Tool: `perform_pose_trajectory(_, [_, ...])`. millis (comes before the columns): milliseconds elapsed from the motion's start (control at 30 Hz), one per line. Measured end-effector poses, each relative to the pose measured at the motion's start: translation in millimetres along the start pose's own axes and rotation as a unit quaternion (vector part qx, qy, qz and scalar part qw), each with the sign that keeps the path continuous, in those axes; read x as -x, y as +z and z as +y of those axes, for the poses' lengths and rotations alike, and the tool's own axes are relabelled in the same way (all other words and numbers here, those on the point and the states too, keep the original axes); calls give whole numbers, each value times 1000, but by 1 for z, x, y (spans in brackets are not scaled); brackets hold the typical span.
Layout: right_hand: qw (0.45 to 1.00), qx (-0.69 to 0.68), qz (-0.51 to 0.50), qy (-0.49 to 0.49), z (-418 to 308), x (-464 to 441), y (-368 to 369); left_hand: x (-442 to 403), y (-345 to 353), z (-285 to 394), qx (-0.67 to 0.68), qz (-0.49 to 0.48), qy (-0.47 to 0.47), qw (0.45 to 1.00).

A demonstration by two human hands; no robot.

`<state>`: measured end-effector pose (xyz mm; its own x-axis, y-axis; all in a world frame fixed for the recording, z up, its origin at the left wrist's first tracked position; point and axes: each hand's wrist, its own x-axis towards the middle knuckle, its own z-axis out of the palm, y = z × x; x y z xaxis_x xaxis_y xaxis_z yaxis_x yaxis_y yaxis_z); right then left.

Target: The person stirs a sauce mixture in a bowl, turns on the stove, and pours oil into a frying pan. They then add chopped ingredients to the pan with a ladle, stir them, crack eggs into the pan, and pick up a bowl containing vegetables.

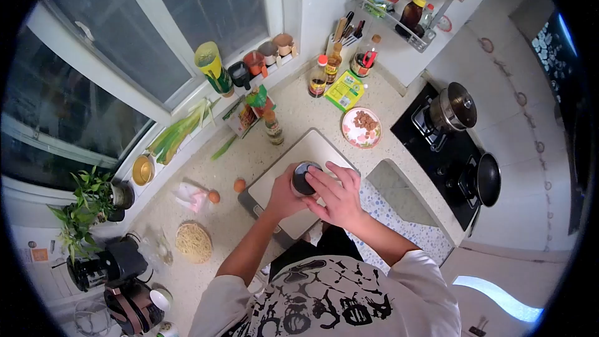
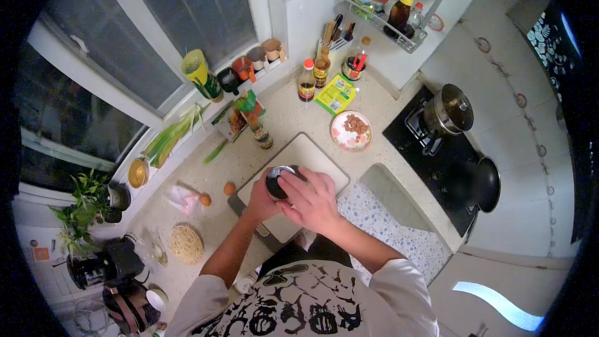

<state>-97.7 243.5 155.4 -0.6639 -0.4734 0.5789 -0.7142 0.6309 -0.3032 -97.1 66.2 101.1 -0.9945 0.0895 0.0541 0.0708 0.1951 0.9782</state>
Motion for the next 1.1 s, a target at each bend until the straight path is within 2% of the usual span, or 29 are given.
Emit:
perform_pose_trajectory(167, [995,-74,45,50,-2,0,-6,-1,12,12,18,-12,-16,1000])
perform_pose_trajectory(267, [993,-80,55,74,-1,-3,-17,-2,23,27,-19,-2,-42,999])
perform_pose_trajectory(433, [993,-84,68,57,30,2,-38,-26,44,36,-65,6,68,996])
perform_pose_trajectory(500, [982,-123,113,89,38,7,-51,-39,54,46,-57,3,99,993])
perform_pose_trajectory(533, [974,-145,134,107,39,9,-57,-42,58,52,-39,-2,94,995])
perform_pose_trajectory(600, [943,-229,122,207,48,13,-64,-57,70,59,-19,-4,104,994])
perform_pose_trajectory(633, [920,-272,113,258,51,17,-66,-60,78,62,-15,-5,110,994])
perform_pose_trajectory(667, [873,-367,144,285,54,22,-62,-63,85,66,-12,-5,114,993])
perform_pose_trajectory(767, [936,-229,98,248,71,9,-84,-77,109,75,-49,8,166,985])
perform_pose_trajectory(800, [921,-254,129,267,77,5,-86,-85,114,81,-33,-16,180,983])
perform_pose_trajectory(900, [950,-143,137,240,108,-18,-113,-114,124,108,-38,15,293,955])
perform_pose_trajectory(967, [946,-159,159,232,133,-53,-144,-126,117,119,-50,0,260,964])
perform_pose_trajectory(1067, [942,-43,300,142,188,-128,-201,-141,113,120,3,-6,215,977])
perform_pose_trajectory(1100, [934,-16,352,56,192,-174,-232,-143,114,120,2,-12,212,977])
